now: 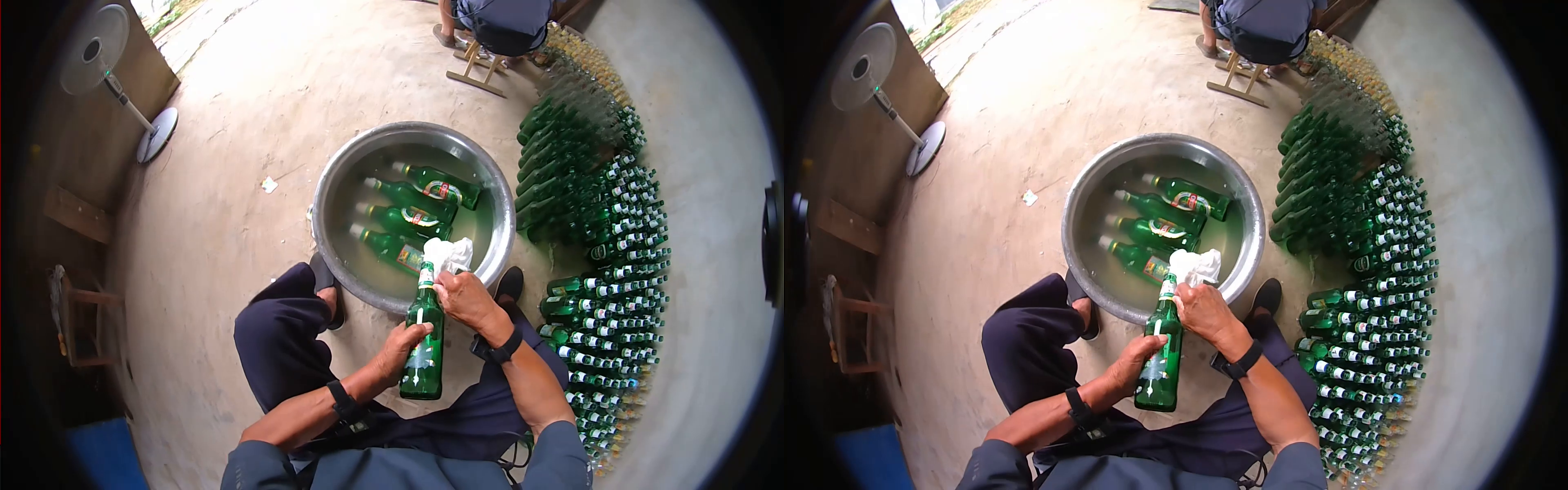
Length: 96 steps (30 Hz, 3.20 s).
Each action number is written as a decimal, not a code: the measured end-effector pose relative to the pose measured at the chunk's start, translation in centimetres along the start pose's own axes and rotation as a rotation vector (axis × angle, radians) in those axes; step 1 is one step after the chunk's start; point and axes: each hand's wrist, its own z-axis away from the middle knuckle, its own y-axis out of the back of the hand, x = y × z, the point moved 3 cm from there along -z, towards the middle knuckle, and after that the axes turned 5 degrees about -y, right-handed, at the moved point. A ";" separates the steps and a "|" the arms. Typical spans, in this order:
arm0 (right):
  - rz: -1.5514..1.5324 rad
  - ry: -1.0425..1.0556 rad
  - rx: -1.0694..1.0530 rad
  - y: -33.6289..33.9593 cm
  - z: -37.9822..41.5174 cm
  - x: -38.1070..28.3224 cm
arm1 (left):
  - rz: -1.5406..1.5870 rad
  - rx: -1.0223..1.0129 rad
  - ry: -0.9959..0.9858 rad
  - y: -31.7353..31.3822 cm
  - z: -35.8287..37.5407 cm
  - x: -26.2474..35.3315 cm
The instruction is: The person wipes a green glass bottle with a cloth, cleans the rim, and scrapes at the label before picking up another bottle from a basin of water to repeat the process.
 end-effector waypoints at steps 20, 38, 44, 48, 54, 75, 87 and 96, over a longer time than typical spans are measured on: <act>0.060 -0.028 -0.095 -3.4 -0.2 0.6 | 0.039 0.013 0.072 2.0 1.1 -1.3; -0.045 -0.028 -0.076 -3.9 -1.5 1.5 | 0.103 0.030 0.099 2.2 0.8 -0.9; -0.047 -0.030 -0.083 -3.7 -1.2 1.1 | 0.031 0.014 0.071 1.8 1.1 -0.7; -0.063 -0.042 -0.060 -4.1 -1.7 1.3 | 0.057 0.042 0.040 2.0 0.5 -0.7; 0.003 0.044 -0.120 -2.4 -0.2 -0.9 | -0.020 0.022 0.064 2.1 0.8 -0.4; 0.073 0.005 -0.098 -3.4 -1.8 0.4 | -0.118 0.053 -0.034 1.6 0.4 -0.1; 0.135 0.046 -0.069 -2.7 -1.1 -0.3 | -0.189 0.054 -0.053 1.0 0.7 0.3; 0.196 0.043 -0.084 -2.4 -1.0 -0.7 | -0.320 0.135 -0.093 1.3 0.2 -0.7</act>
